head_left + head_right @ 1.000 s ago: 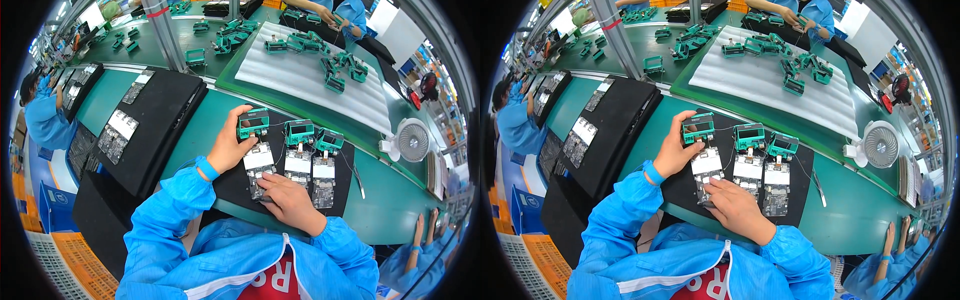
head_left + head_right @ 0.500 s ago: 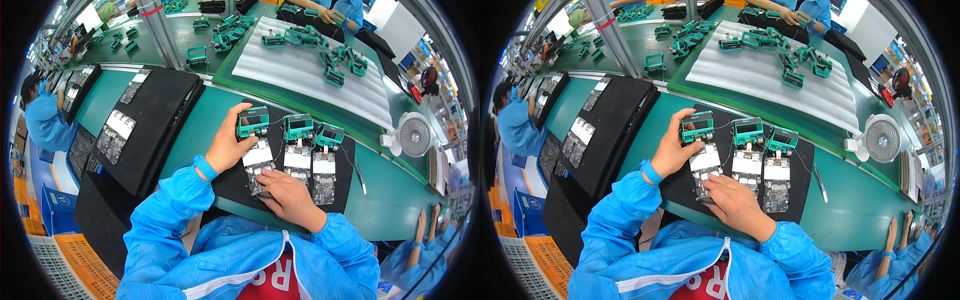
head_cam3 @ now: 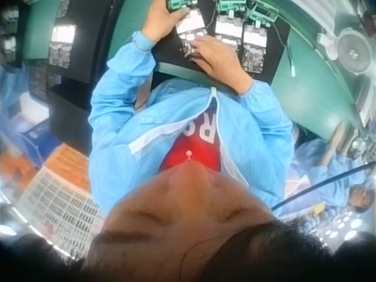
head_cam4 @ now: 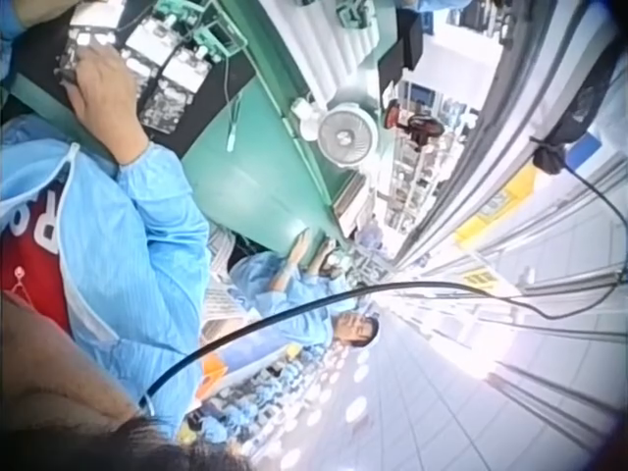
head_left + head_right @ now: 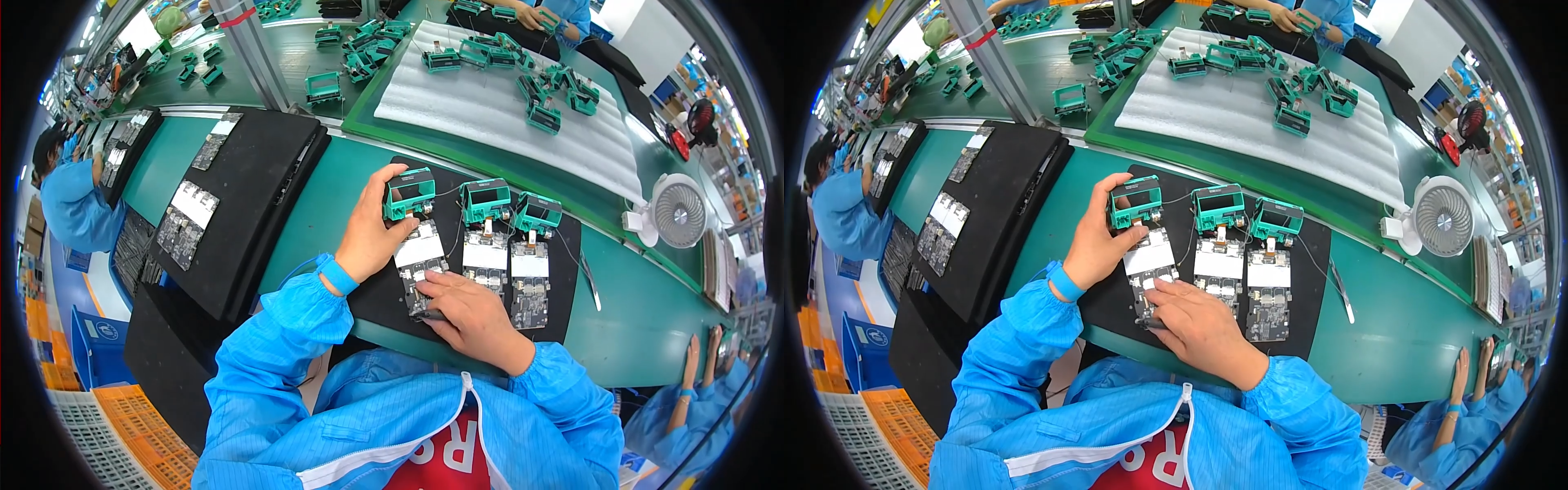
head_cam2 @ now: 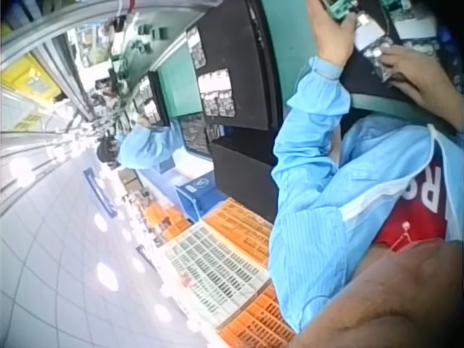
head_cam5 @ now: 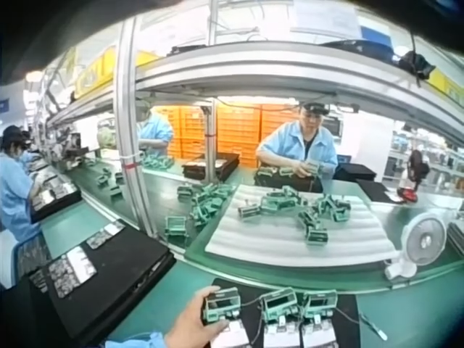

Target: The person assembles electronic components onto PCBs by hand at a factory station, using tweezers to pick up components from a tray and place them into plastic housings.

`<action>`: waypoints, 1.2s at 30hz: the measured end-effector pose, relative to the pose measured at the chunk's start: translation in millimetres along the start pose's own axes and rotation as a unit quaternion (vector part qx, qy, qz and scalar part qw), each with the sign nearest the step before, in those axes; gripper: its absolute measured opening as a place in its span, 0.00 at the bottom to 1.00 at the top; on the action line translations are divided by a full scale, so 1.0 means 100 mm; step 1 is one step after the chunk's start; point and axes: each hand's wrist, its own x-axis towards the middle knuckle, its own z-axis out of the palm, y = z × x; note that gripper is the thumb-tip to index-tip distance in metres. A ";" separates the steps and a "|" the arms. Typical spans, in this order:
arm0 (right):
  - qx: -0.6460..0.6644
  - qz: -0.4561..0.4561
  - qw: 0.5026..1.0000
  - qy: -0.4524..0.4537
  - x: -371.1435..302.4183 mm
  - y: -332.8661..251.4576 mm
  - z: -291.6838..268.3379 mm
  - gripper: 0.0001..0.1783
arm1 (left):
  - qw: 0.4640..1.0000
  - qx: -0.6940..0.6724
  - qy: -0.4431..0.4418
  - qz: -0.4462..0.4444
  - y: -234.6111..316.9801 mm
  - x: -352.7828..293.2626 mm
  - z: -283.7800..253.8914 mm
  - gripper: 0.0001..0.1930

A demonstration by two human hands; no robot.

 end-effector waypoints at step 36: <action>-0.201 -0.057 0.976 -0.066 0.92 0.47 -0.17 0.09 | 0.991 0.032 -0.029 0.124 -0.03 0.03 -0.08 0.40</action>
